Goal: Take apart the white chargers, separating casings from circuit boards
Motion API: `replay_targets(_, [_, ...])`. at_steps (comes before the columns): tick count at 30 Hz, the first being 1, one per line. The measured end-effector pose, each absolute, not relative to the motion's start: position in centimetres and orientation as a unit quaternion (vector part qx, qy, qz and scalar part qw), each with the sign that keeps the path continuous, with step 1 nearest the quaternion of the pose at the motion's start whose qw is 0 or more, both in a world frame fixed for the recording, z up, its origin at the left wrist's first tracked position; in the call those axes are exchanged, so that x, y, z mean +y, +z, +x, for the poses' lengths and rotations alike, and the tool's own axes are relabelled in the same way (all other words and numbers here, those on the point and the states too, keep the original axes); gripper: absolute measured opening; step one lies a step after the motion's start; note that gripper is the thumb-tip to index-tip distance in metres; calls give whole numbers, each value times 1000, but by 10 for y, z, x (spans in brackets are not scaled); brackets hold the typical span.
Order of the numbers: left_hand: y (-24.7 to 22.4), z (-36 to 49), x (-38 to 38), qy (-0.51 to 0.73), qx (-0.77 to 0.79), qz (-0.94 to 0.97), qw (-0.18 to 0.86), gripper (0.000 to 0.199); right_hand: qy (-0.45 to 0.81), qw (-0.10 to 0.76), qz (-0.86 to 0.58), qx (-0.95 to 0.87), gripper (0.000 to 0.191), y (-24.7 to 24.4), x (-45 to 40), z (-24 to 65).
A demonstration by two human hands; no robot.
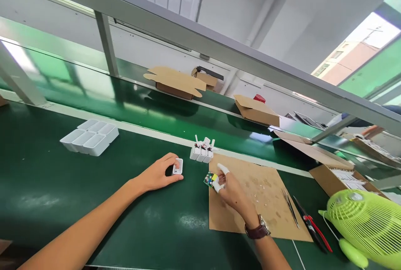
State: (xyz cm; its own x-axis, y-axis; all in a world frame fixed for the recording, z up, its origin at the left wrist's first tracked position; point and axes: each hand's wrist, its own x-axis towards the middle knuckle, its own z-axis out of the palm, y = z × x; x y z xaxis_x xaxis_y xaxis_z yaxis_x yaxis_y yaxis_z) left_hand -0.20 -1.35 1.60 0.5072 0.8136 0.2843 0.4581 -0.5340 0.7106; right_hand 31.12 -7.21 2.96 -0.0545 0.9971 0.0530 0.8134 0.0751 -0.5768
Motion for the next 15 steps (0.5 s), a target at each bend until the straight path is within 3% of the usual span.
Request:
replay_targets(3, [18, -6, -16, 309, 380, 822, 291, 20, 229, 250, -580, -741, 48, 36, -74, 280])
replay_targets(6, [20, -10, -18, 302, 378, 820, 305, 25, 213, 198, -521, -802, 60, 46, -78, 266])
replay_targets(9, [22, -14, -19, 289, 397, 810, 321, 44, 187, 134, -467, -854, 75, 45, -84, 269])
replay_targets(15, [20, -15, -18, 266, 407, 814, 317, 83, 172, 171, -461, -854, 60, 33, -86, 270])
